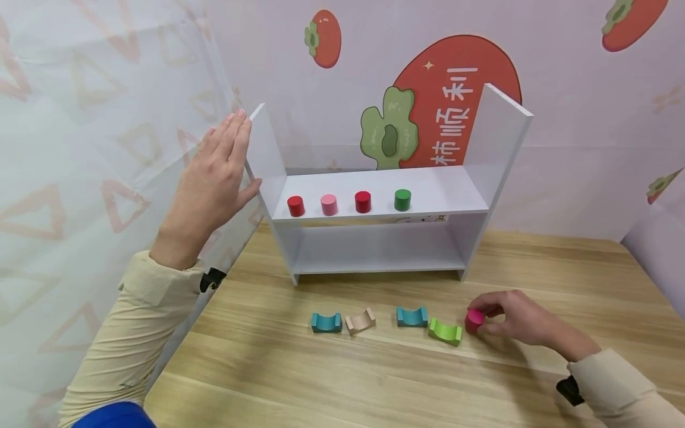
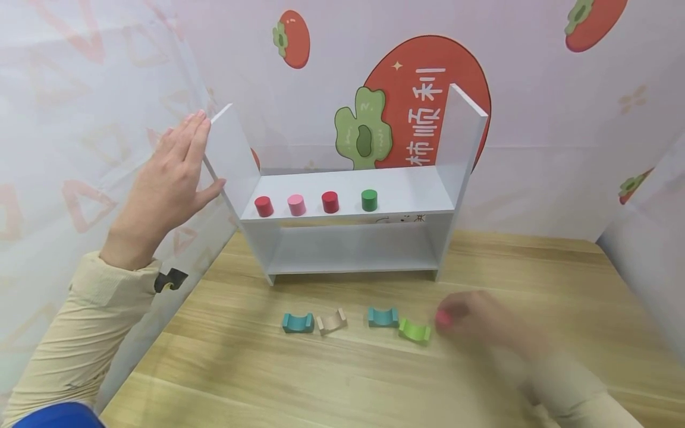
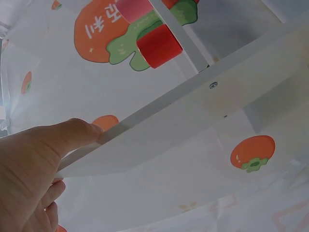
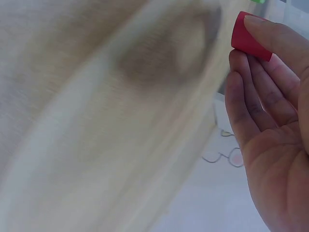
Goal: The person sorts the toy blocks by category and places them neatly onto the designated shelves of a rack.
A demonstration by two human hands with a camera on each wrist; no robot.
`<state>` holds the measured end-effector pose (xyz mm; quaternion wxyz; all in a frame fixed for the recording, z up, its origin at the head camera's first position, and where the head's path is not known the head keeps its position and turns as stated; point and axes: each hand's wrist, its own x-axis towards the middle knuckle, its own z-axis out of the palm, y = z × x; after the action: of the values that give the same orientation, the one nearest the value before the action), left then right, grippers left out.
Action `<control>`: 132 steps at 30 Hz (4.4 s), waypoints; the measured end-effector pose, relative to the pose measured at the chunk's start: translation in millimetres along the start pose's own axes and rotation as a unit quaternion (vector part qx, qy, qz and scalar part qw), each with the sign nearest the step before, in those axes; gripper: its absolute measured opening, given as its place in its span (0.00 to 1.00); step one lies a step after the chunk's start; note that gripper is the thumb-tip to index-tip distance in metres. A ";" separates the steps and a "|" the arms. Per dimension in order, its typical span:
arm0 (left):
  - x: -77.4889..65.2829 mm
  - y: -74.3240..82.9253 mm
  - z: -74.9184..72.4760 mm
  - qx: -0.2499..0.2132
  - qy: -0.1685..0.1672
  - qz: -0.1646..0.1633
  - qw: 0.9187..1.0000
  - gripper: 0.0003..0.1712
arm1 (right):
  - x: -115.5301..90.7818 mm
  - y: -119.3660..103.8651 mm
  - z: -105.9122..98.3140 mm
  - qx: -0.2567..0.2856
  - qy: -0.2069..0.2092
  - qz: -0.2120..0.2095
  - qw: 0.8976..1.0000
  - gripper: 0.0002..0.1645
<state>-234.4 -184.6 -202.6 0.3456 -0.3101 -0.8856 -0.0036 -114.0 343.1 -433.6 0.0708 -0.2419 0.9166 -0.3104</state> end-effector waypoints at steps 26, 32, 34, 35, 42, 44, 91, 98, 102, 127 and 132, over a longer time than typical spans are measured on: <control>4.1 0.1 2.7 0.004 0.006 0.008 1.000 0.55 | 44.0 -63.7 -89.9 -0.047 0.022 0.003 0.999 0.21; 4.2 -0.1 1.7 0.004 0.007 0.007 1.000 0.55 | 51.9 -77.2 -108.4 -0.068 0.043 -0.013 0.997 0.21; 3.8 -0.2 1.5 0.003 0.006 0.005 1.000 0.54 | 55.3 -81.5 -114.2 -0.073 0.043 -0.011 0.996 0.21; 3.6 -0.2 1.3 0.002 0.005 0.004 1.000 0.54 | 57.1 -83.9 -117.1 -0.074 0.043 -0.009 0.996 0.21; 1.4 -0.5 1.3 0.003 -0.001 0.001 1.000 0.55 | 70.7 -103.7 -137.1 -0.082 0.046 0.015 0.995 0.25; 1.1 -0.9 1.4 0.005 -0.003 0.001 1.000 0.55 | 75.1 -108.1 -141.7 -0.082 0.052 0.023 0.995 0.25; 2.7 -1.1 1.8 0.003 -0.004 0.002 1.000 0.55 | 126.8 -121.0 -152.9 -0.109 0.064 0.076 0.989 0.26; 2.7 -1.1 2.3 0.004 -0.008 0.002 1.000 0.57 | 123.5 -123.7 -155.0 -0.099 0.069 0.073 0.990 0.30; 2.5 -1.0 2.5 0.002 -0.006 0.000 1.000 0.56 | 119.8 -130.2 -158.2 -0.104 0.084 0.065 0.989 0.31; 2.8 -1.0 2.7 0.001 -0.005 -0.001 1.000 0.56 | 66.0 -139.8 -169.4 -0.211 0.136 0.040 0.967 0.34; 3.3 -0.2 2.1 0.002 -0.001 0.001 1.000 0.56 | 55.1 -135.8 -157.5 -0.217 0.138 0.024 0.966 0.32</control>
<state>-237.7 -182.5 -202.1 0.3456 -0.3101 -0.8856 -0.0014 -152.0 306.6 -225.0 -0.1030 -0.1840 0.9685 -0.1326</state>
